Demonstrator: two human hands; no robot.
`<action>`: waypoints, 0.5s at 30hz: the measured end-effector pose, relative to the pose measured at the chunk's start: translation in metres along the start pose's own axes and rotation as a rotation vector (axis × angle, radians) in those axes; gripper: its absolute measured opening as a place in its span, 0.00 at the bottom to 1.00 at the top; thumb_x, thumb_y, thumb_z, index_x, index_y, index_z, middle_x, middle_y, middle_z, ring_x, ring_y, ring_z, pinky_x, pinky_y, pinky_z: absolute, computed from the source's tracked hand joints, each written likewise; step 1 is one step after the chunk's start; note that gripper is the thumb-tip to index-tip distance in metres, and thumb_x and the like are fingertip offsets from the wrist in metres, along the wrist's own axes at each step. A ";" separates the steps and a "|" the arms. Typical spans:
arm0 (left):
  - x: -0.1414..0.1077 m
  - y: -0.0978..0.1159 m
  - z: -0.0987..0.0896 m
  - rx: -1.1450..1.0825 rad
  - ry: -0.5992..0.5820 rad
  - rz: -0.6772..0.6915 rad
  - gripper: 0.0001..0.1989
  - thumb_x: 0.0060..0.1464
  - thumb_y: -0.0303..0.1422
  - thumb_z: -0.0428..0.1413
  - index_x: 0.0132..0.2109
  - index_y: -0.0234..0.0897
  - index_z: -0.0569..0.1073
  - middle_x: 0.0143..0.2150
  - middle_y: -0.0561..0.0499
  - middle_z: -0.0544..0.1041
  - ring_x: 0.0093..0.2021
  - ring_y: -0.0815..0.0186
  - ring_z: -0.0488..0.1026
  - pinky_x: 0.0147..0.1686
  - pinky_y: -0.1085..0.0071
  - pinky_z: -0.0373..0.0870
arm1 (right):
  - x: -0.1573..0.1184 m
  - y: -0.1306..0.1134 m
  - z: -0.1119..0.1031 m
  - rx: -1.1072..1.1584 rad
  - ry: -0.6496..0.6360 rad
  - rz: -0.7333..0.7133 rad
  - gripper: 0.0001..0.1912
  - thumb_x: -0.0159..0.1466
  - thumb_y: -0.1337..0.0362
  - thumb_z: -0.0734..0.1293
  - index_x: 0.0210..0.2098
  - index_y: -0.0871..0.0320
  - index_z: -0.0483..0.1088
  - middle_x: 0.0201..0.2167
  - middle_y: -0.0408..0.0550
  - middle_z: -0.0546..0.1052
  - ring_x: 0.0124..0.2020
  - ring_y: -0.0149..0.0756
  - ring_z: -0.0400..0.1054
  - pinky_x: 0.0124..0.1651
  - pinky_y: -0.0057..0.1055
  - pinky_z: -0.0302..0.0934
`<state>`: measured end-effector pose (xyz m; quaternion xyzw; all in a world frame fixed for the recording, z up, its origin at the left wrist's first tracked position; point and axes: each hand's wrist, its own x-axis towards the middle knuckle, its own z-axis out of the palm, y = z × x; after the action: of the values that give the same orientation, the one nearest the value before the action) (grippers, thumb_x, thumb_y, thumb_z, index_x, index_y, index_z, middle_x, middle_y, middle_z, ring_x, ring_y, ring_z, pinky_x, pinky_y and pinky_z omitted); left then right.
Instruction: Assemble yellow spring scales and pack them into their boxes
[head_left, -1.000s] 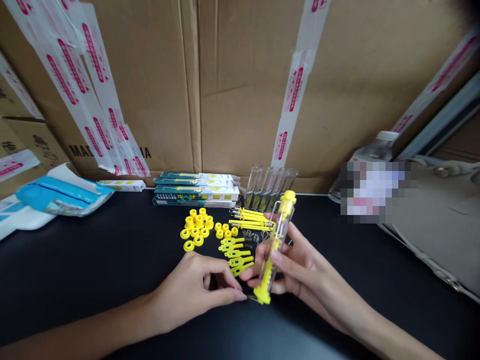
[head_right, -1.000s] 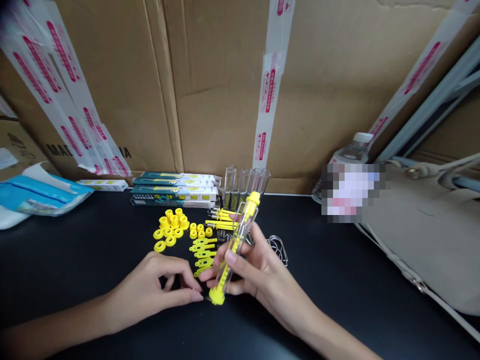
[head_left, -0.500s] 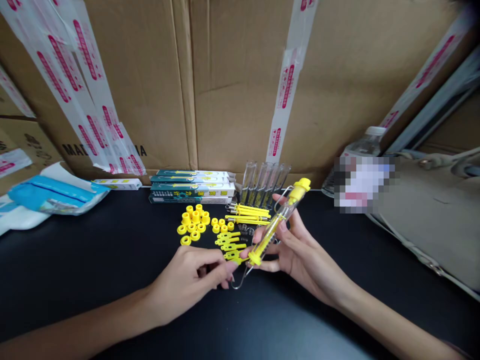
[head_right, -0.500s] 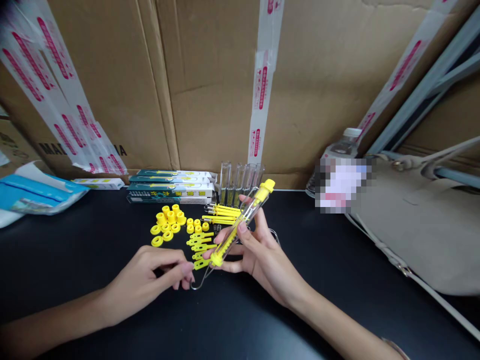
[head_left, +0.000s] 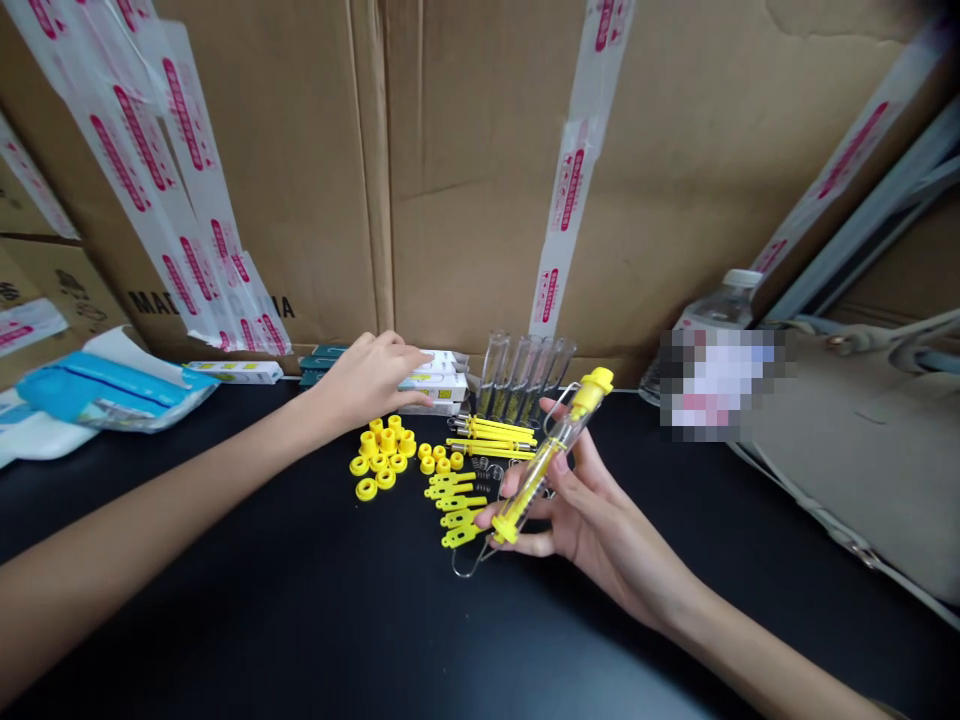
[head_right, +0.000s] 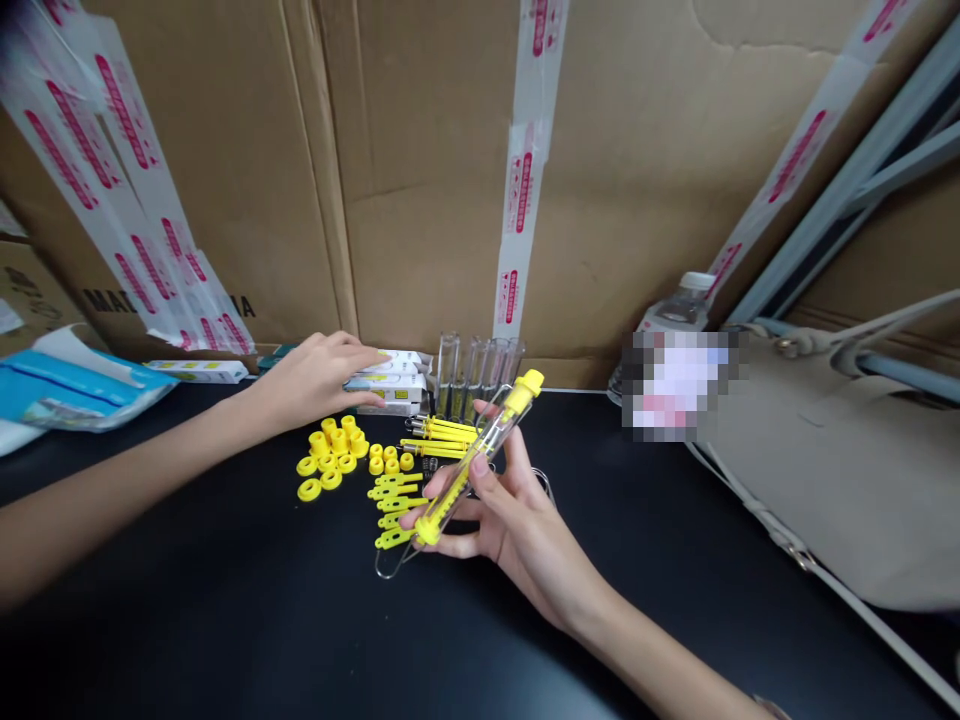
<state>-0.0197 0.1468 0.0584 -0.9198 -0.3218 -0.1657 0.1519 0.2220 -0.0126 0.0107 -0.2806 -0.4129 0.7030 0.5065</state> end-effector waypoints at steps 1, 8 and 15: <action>0.000 -0.002 0.003 0.021 -0.032 0.002 0.18 0.62 0.40 0.59 0.54 0.35 0.76 0.50 0.41 0.81 0.51 0.51 0.73 0.48 0.59 0.66 | 0.000 0.000 0.000 0.000 0.002 -0.002 0.36 0.73 0.56 0.61 0.69 0.28 0.34 0.38 0.43 0.78 0.43 0.45 0.80 0.51 0.54 0.69; -0.007 -0.008 0.004 0.093 -0.078 -0.050 0.14 0.62 0.34 0.57 0.53 0.35 0.76 0.49 0.39 0.80 0.56 0.48 0.70 0.50 0.56 0.66 | 0.001 -0.001 -0.002 -0.005 0.012 -0.020 0.35 0.73 0.57 0.60 0.69 0.28 0.35 0.39 0.43 0.78 0.43 0.46 0.80 0.51 0.55 0.69; -0.010 -0.017 -0.042 0.066 0.036 -0.162 0.21 0.61 0.37 0.54 0.58 0.32 0.64 0.49 0.38 0.75 0.45 0.52 0.75 0.43 0.60 0.71 | 0.001 -0.002 0.000 -0.012 0.021 -0.042 0.34 0.73 0.58 0.60 0.69 0.27 0.36 0.39 0.44 0.79 0.43 0.45 0.80 0.50 0.55 0.70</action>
<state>-0.0466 0.1383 0.0949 -0.8821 -0.3978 -0.1830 0.1739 0.2224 -0.0115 0.0122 -0.2822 -0.4176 0.6867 0.5239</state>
